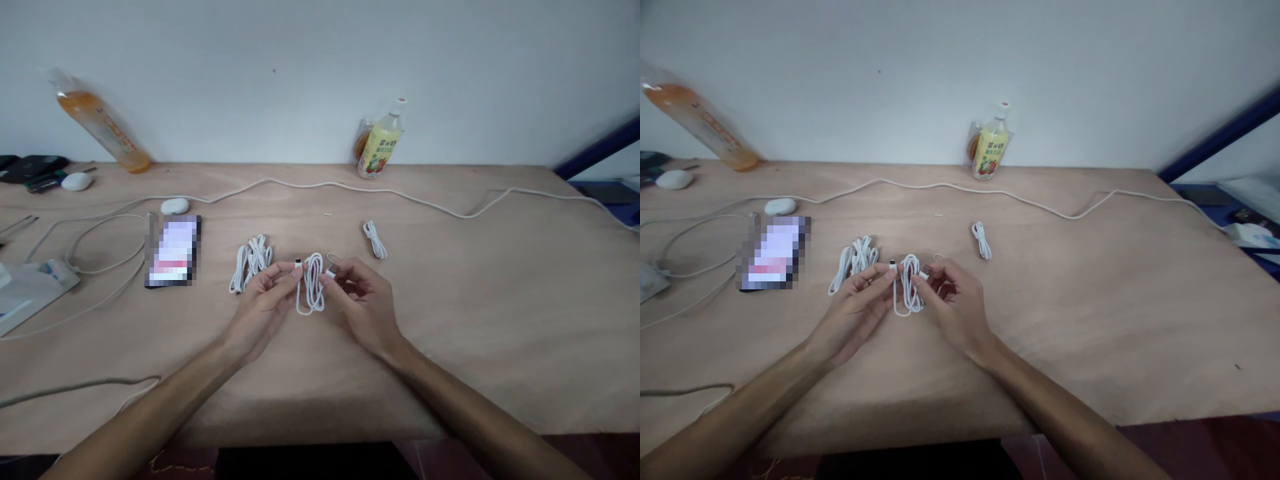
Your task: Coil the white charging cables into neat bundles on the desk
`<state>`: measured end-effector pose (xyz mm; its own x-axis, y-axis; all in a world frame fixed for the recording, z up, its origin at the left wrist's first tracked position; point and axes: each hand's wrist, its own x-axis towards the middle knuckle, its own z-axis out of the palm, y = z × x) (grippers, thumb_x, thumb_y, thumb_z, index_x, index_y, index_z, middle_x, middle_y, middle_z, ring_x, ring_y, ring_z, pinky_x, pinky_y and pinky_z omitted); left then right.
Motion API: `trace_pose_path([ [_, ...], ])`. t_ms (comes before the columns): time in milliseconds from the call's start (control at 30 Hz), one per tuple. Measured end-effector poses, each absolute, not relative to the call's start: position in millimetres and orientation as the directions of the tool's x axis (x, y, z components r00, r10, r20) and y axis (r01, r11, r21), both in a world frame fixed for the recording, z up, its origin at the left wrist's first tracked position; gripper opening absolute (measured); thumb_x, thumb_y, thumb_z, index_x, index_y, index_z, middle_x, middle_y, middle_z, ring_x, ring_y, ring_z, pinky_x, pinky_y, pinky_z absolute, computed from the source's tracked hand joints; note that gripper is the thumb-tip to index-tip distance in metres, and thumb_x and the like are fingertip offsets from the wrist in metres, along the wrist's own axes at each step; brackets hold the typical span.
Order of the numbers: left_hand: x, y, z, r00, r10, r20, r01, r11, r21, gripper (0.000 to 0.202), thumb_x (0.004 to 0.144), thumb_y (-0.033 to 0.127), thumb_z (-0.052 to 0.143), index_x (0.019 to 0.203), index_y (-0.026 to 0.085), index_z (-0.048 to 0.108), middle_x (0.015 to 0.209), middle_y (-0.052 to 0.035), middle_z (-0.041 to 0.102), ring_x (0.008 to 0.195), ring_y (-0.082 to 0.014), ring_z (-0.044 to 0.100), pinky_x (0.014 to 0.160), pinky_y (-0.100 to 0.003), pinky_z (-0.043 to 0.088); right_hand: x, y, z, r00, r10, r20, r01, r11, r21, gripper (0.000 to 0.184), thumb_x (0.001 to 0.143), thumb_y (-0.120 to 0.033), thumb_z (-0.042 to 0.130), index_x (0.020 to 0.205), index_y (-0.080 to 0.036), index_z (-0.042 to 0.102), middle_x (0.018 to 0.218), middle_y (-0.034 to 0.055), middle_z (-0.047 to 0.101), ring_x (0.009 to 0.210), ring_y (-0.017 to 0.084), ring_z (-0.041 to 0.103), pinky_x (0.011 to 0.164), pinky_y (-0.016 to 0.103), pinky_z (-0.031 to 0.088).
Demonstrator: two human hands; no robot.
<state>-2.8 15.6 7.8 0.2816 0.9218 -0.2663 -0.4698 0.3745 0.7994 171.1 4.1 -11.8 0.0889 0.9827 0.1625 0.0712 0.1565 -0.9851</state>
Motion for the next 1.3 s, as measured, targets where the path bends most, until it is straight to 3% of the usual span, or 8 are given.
trace_pose_path([
  [133,-3,17,7,0.287,0.921,-0.263,-0.474,0.376,0.796,0.031,0.078,0.04,0.101,0.089,0.017,0.084,0.1,-0.0091,0.087,0.097,-0.0258,0.082,0.09,-0.037,0.065,172,7,-10,0.056,0.994,0.097,-0.092,0.101,-0.991,0.032,0.089,-0.041,0.083,0.072,-0.023,0.063,0.063,-0.0047,0.06,0.053,0.01,0.051,0.045,0.022,0.041],
  [433,-4,15,6,0.279,0.914,-0.296,-0.487,0.4,0.777,0.027,0.083,0.032,0.097,0.097,0.016,0.081,0.1,-0.0094,0.087,0.095,-0.0248,0.082,0.091,-0.039,0.066,177,11,-10,-0.13,0.991,0.008,-0.141,-0.011,-0.99,0.039,0.089,-0.051,0.086,0.068,-0.021,0.073,0.062,-0.0014,0.065,0.05,0.009,0.049,0.044,0.022,0.039],
  [700,-5,15,8,0.288,0.915,-0.281,-0.476,0.392,0.788,0.025,0.085,0.033,0.096,0.094,0.015,0.081,0.099,-0.009,0.086,0.095,-0.0229,0.08,0.092,-0.036,0.064,181,11,-14,-0.186,0.983,-0.009,-0.128,-0.033,-0.991,0.034,0.093,-0.058,0.082,0.092,-0.024,0.083,0.077,-0.0001,0.067,0.06,0.012,0.051,0.045,0.023,0.041],
  [800,-5,15,9,0.289,0.917,-0.274,-0.474,0.386,0.792,0.024,0.086,0.034,0.096,0.092,0.015,0.081,0.098,-0.009,0.085,0.098,-0.024,0.08,0.091,-0.036,0.064,182,11,-16,-0.147,0.988,0.051,-0.017,0.049,-0.999,0.032,0.098,-0.058,0.077,0.099,-0.027,0.083,0.088,0.0014,0.065,0.068,0.015,0.054,0.053,0.026,0.048],
  [900,-4,16,10,0.3,0.913,-0.275,-0.474,0.394,0.788,0.026,0.084,0.035,0.097,0.092,0.015,0.082,0.098,-0.0098,0.084,0.101,-0.0258,0.08,0.092,-0.038,0.065,184,11,-15,-0.139,0.98,0.144,0.114,0.16,-0.981,0.028,0.103,-0.053,0.072,0.095,-0.028,0.08,0.1,0.0042,0.066,0.09,0.02,0.062,0.078,0.034,0.059],
  [1033,-4,15,10,0.314,0.909,-0.273,-0.457,0.397,0.796,0.03,0.082,0.039,0.098,0.094,0.015,0.085,0.099,-0.0107,0.084,0.096,-0.0259,0.079,0.089,-0.04,0.066,187,10,-13,-0.169,0.965,0.199,0.182,0.229,-0.956,0.023,0.107,-0.045,0.068,0.095,-0.028,0.078,0.115,0.0065,0.069,0.113,0.024,0.064,0.105,0.043,0.056],
  [1133,-4,15,10,0.315,0.911,-0.265,-0.436,0.387,0.812,0.027,0.083,0.037,0.098,0.093,0.015,0.086,0.1,-0.0105,0.084,0.093,-0.0239,0.079,0.088,-0.038,0.065,187,10,-12,-0.18,0.965,0.19,0.208,0.226,-0.951,0.022,0.107,-0.043,0.068,0.096,-0.028,0.079,0.122,0.0082,0.069,0.123,0.026,0.064,0.106,0.044,0.056],
  [1300,-4,14,8,0.313,0.911,-0.271,-0.437,0.391,0.81,0.026,0.08,0.037,0.099,0.091,0.016,0.088,0.099,-0.0102,0.085,0.09,-0.0231,0.078,0.087,-0.037,0.064,189,11,-11,-0.181,0.968,0.172,0.167,0.203,-0.965,0.023,0.106,-0.042,0.07,0.094,-0.027,0.081,0.125,0.0082,0.073,0.121,0.026,0.068,0.097,0.041,0.06],
])
